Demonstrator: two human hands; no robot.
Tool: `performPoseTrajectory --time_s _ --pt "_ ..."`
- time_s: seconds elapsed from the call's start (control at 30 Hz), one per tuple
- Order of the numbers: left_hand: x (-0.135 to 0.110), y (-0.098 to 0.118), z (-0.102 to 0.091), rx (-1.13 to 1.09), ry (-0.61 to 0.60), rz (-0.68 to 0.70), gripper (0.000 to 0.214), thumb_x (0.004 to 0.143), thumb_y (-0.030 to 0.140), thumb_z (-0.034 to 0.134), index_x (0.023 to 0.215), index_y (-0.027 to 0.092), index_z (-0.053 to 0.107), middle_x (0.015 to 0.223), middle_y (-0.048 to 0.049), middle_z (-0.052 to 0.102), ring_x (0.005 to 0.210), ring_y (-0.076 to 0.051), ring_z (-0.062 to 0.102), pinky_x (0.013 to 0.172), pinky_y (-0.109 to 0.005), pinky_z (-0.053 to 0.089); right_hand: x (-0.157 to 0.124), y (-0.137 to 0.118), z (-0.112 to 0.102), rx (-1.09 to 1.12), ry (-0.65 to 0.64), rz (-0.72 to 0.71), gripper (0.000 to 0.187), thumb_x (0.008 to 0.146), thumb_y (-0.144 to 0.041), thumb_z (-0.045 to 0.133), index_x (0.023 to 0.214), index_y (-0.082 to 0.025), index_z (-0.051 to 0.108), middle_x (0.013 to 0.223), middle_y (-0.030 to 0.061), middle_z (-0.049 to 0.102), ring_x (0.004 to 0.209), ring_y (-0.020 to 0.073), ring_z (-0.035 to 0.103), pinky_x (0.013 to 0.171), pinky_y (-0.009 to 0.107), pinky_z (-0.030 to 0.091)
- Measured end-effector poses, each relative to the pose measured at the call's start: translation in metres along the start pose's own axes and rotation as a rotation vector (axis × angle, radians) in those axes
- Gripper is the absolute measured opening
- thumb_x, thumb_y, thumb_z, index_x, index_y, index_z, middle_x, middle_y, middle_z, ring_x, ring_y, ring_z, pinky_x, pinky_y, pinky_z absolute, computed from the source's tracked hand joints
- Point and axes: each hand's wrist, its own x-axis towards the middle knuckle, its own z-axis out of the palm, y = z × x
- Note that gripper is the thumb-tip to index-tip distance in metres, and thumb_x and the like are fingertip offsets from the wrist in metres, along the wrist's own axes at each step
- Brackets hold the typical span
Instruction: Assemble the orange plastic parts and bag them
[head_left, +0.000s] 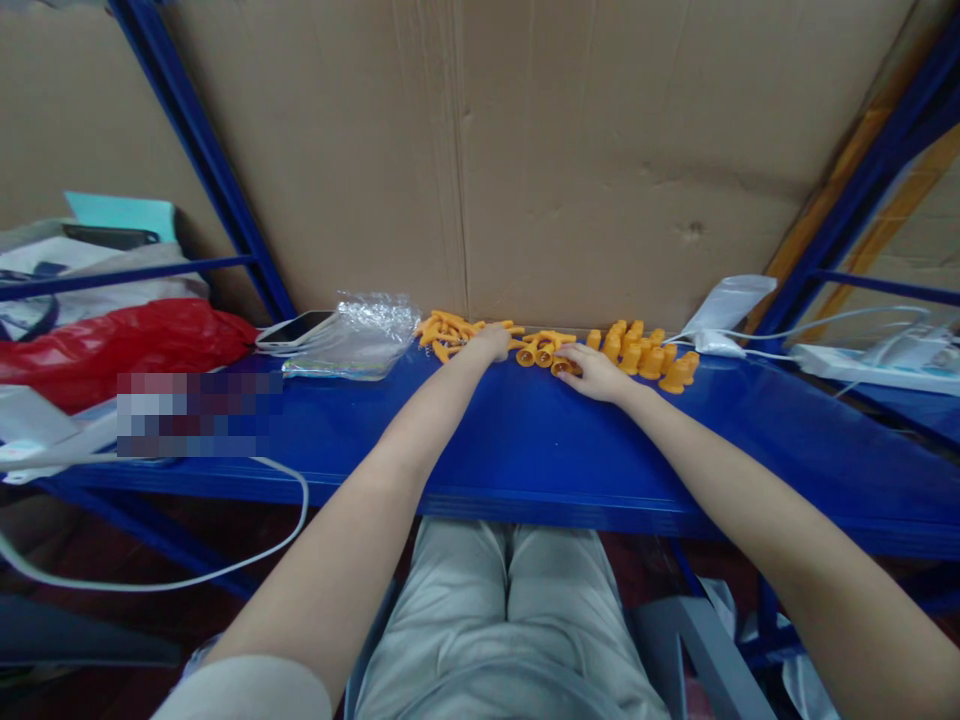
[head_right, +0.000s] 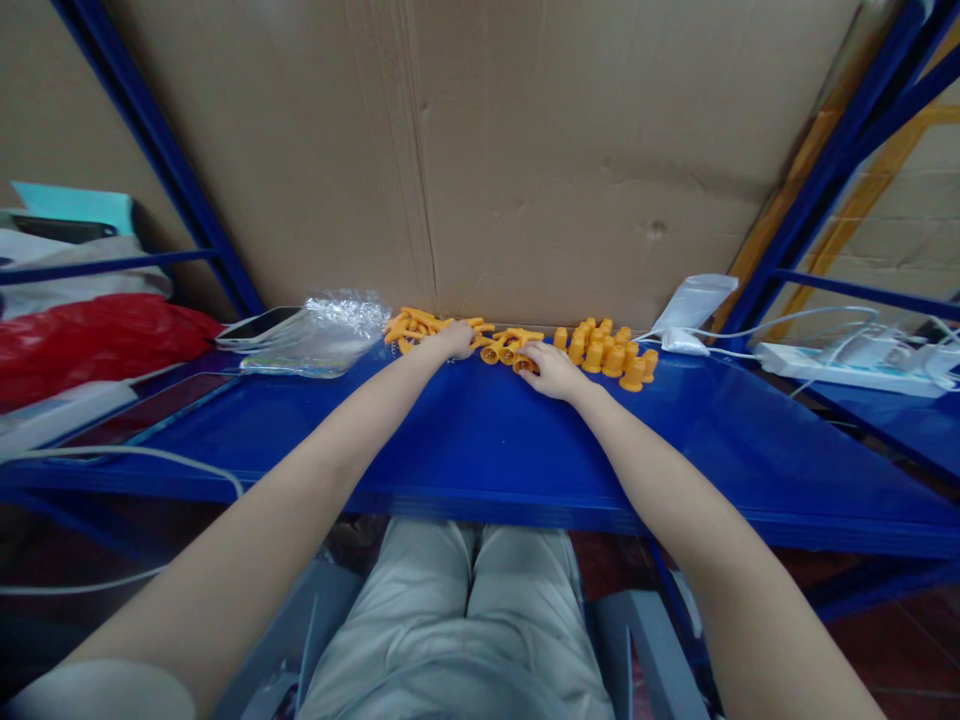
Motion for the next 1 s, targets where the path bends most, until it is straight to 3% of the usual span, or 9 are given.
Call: performPoseTrajectory --time_s 0.13,0.3,0.4,0.53,0.7,0.87,1.0 --pt "-0.008 0.007 0.002 0.159 -0.010 -0.105 0.046 0.090 0.017 0.050 0.134 0.008 0.061 0.145 -0.0231 0.052 0.135 -0.033 0.047 0.111 -0.041 0.037 0.000 -0.001 0.000 -0.005 -0.006 0.004 0.037 0.089 -0.028 0.058 0.123 -0.018 0.068 0.128 0.0146 0.067 0.121 0.0311 0.062 0.105 0.048 0.050" --pt "-0.012 0.007 0.003 0.091 0.064 -0.128 0.041 0.089 0.025 0.056 0.128 0.019 0.066 0.141 -0.0139 0.057 0.135 -0.031 0.047 0.112 -0.041 0.038 0.001 -0.001 0.001 -0.015 -0.004 0.000 0.036 0.089 -0.027 0.057 0.123 -0.020 0.067 0.127 0.0130 0.068 0.121 0.0310 0.062 0.105 0.049 0.050" --pt "-0.010 0.005 -0.001 -0.001 0.108 -0.199 0.044 0.090 0.036 0.057 0.127 0.014 0.066 0.138 -0.0169 0.060 0.132 -0.032 0.051 0.109 -0.039 0.042 0.001 -0.001 0.001 -0.024 -0.022 0.008 0.037 0.090 -0.028 0.056 0.124 -0.016 0.066 0.128 0.0160 0.067 0.122 0.0320 0.061 0.105 0.048 0.050" --pt "-0.006 0.004 -0.012 -0.190 0.113 -0.301 0.053 0.091 0.046 0.059 0.123 0.005 0.068 0.131 -0.0249 0.063 0.128 -0.037 0.057 0.103 -0.037 0.046 0.001 -0.001 0.000 -0.016 -0.022 0.005 0.037 0.091 -0.028 0.056 0.123 -0.014 0.066 0.130 0.0174 0.065 0.123 0.0321 0.061 0.107 0.048 0.048" --pt "-0.010 0.006 -0.036 -0.438 0.120 -0.369 0.043 0.094 0.038 0.054 0.112 0.003 0.071 0.115 -0.0242 0.071 0.114 -0.033 0.066 0.089 -0.035 0.050 0.002 0.000 0.002 -0.025 -0.007 -0.006 0.037 0.090 -0.026 0.056 0.124 -0.015 0.064 0.130 0.0178 0.066 0.120 0.0329 0.063 0.104 0.050 0.050" --pt "-0.036 0.013 -0.059 -0.886 0.043 -0.316 0.035 0.100 0.029 0.045 0.117 0.005 0.063 0.096 -0.0187 0.075 0.080 -0.022 0.074 0.071 -0.029 0.053 0.002 0.003 0.005 -0.040 -0.015 0.007 0.036 0.089 -0.025 0.056 0.123 -0.014 0.064 0.126 0.0188 0.068 0.117 0.0332 0.064 0.101 0.049 0.051" --pt "-0.059 0.020 -0.061 -1.109 0.058 -0.291 0.031 0.102 0.023 0.039 0.118 0.006 0.058 0.093 -0.0171 0.075 0.075 -0.019 0.074 0.068 -0.027 0.052 0.001 0.005 0.007 -0.032 0.010 -0.023 0.037 0.089 -0.024 0.056 0.124 -0.017 0.064 0.126 0.0165 0.068 0.116 0.0316 0.065 0.100 0.048 0.052"
